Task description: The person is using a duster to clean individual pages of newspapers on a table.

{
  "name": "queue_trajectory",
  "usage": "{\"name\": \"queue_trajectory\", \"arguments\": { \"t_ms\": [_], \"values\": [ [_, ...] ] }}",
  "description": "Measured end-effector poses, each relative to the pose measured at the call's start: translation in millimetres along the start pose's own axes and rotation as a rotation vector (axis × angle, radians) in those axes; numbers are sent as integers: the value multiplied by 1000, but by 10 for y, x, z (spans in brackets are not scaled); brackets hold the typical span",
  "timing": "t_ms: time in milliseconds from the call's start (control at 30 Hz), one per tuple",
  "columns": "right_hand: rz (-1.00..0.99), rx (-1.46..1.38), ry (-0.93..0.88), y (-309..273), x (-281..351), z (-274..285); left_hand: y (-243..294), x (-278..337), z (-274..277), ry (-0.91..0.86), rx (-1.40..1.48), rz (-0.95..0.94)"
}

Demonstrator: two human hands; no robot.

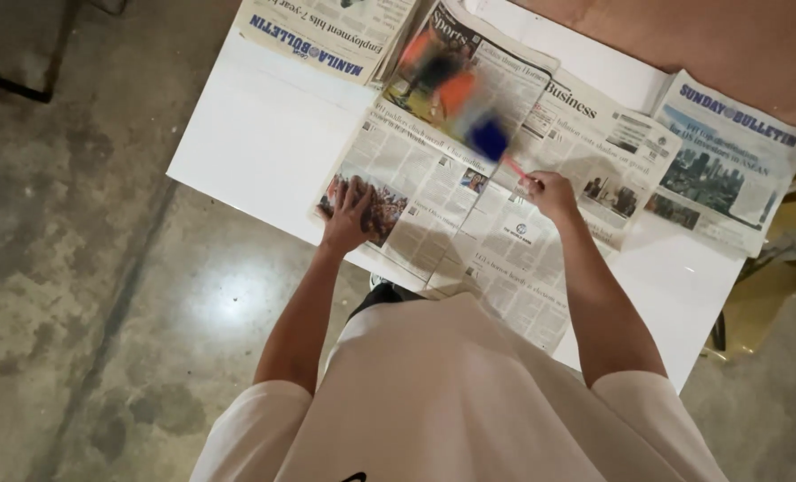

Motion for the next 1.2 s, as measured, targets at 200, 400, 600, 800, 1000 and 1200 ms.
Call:
{"name": "queue_trajectory", "arguments": {
  "t_ms": [200,400,600,800,1000,1200],
  "values": [
    [-143,204,197,30,-238,15,544,131,155,34,-42,60],
    [184,68,191,-267,-170,78,1520,390,-152,128,-6,-620],
    [-187,356,122,24,-294,97,1805,252,-671,87,-477,-692],
    [-3,251,118,-91,78,360,2126,42,-987,60,-469,-634],
    [-63,409,10,639,118,317,2184,-85,-1200,60,-328,-572],
    [37,168,204,503,437,595,2276,-42,-921,-52,-377,-484]
  ]
}}
Point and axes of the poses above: each hand's wrist, its own x-axis away from the middle knuckle, its own z-axis out of the back of the hand, y = z × x, the point moved 3 cm from there along -x, towards the middle knuckle, and after that the axes turned 3 degrees about x, right-handed, at the moved point
